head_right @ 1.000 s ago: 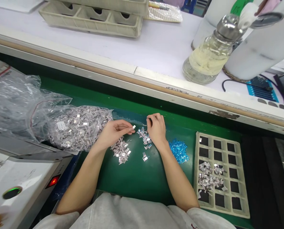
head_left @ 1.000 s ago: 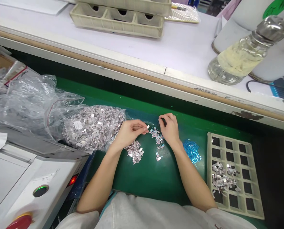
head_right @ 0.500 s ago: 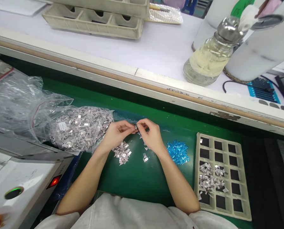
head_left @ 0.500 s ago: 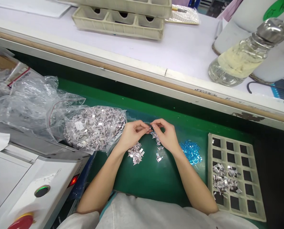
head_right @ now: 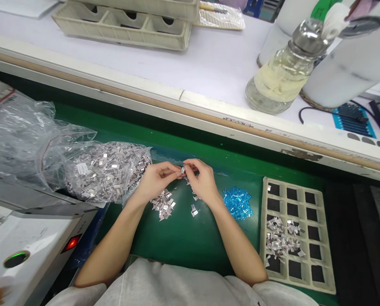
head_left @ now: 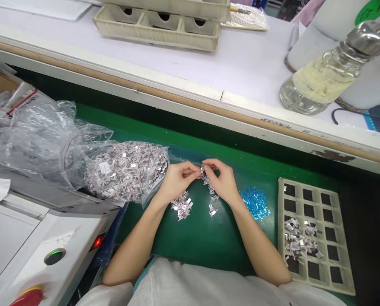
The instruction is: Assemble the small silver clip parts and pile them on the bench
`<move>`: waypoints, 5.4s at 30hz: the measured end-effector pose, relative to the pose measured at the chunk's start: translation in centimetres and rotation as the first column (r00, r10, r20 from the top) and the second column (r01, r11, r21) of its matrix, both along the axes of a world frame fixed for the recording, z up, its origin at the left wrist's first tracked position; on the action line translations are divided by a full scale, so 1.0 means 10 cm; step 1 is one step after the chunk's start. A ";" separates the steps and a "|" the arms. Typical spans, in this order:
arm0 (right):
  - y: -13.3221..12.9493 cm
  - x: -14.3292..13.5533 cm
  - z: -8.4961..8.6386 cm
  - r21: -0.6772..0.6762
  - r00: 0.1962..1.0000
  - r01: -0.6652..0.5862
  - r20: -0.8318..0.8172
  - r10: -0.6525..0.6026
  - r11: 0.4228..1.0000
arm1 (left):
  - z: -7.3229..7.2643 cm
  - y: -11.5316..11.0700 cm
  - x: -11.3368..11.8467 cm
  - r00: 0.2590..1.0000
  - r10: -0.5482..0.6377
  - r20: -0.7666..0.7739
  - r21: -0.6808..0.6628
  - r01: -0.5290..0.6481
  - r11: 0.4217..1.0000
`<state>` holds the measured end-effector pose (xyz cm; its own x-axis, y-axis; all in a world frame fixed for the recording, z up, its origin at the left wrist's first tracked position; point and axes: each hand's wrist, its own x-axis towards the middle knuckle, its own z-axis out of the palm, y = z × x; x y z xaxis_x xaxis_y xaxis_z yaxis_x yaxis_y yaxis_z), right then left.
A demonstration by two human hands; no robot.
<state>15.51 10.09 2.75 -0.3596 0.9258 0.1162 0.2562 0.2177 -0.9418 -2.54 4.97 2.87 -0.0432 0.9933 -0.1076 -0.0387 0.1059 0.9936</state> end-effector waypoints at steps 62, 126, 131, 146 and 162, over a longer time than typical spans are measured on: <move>-0.16 -0.11 0.17 -0.186 0.967 0.024 -0.246 -0.070 0.982 | 0.09 0.06 0.00 0.988 0.150 0.043 -0.038 -0.148 0.988; 0.26 0.15 -0.29 0.328 0.886 0.040 0.424 -0.185 0.944 | 0.18 -0.17 -0.48 0.433 -0.357 -0.828 -0.228 0.321 0.919; 0.27 0.11 -0.33 0.349 0.843 -0.003 0.506 -0.185 0.937 | 0.21 -0.16 -0.47 0.459 -0.362 -0.811 -0.225 0.327 0.918; 0.13 0.08 -0.11 0.234 0.963 0.160 0.176 -0.204 0.959 | 0.30 -0.08 -0.28 0.941 -0.138 -0.308 -0.029 0.136 0.990; -0.12 -0.06 0.24 0.001 1.000 0.002 -0.026 -0.002 1.000 | 0.09 -0.04 -0.06 0.994 0.106 -0.040 -0.026 -0.107 0.994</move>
